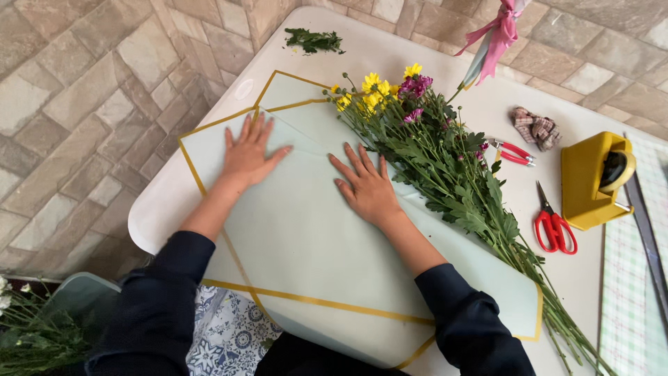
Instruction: The person prepares a bouquet of flowers by arranging them on a sheet of wrapping paper, gathering the stems together, and securing them with a clear tie.
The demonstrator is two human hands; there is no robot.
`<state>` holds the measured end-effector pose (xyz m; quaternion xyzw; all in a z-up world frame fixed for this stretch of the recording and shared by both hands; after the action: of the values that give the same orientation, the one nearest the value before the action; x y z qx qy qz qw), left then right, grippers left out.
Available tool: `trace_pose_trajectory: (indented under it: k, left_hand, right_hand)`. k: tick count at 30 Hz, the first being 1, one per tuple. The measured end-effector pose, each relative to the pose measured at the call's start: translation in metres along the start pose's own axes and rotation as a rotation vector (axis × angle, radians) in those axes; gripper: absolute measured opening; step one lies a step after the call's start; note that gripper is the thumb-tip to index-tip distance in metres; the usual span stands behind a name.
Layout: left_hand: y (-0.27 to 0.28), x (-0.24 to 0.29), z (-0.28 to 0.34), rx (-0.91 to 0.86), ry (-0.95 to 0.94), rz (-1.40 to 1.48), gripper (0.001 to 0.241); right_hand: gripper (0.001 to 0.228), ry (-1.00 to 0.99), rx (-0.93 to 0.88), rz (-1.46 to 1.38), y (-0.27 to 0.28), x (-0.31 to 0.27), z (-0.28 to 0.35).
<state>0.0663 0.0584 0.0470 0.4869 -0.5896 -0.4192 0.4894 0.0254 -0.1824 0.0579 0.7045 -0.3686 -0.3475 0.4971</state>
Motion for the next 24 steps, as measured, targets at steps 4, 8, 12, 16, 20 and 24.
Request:
trace_pose_trajectory:
  k: [4, 8, 12, 16, 20, 24]
  left_hand:
    - [0.002, -0.010, 0.000, 0.045, 0.043, 0.071, 0.080]
    - [-0.005, -0.013, -0.002, 0.047, 0.049, 0.049, 0.080]
    - [-0.016, -0.018, -0.005, 0.077, 0.024, -0.050, 0.084]
    - [-0.019, -0.008, -0.012, 0.260, -0.129, -0.512, 0.080]
    - [0.005, 0.076, 0.020, 0.472, -0.343, -0.461, 0.065]
    - [0.012, 0.140, 0.047, 0.272, -0.391, 0.071, 0.053]
  right_hand:
    - [0.060, -0.056, -0.045, -0.036, -0.004, 0.005, 0.000]
    - [0.063, -0.061, -0.046, -0.044, -0.007, 0.006, 0.000]
    - [0.067, -0.037, 0.026, -0.047, -0.003, 0.010, 0.002]
    - [0.070, 0.075, 0.164, -0.070, 0.025, 0.001, 0.014]
    - [0.069, 0.104, 0.142, -0.073, 0.063, -0.010, 0.053]
    - [0.071, 0.077, 0.016, -0.038, 0.047, 0.010, 0.084]
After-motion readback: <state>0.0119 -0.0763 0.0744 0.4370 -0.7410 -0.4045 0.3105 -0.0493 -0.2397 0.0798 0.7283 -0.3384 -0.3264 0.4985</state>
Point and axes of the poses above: each hand's wrist, its own z-axis away from the middle knuckle, its own y-axis out of the back of the hand, x = y × z, the point moved 6 cm from there along -z, towards the middle knuckle, and after that the axes turned 13 degrees about x, right-handed, at the moved point
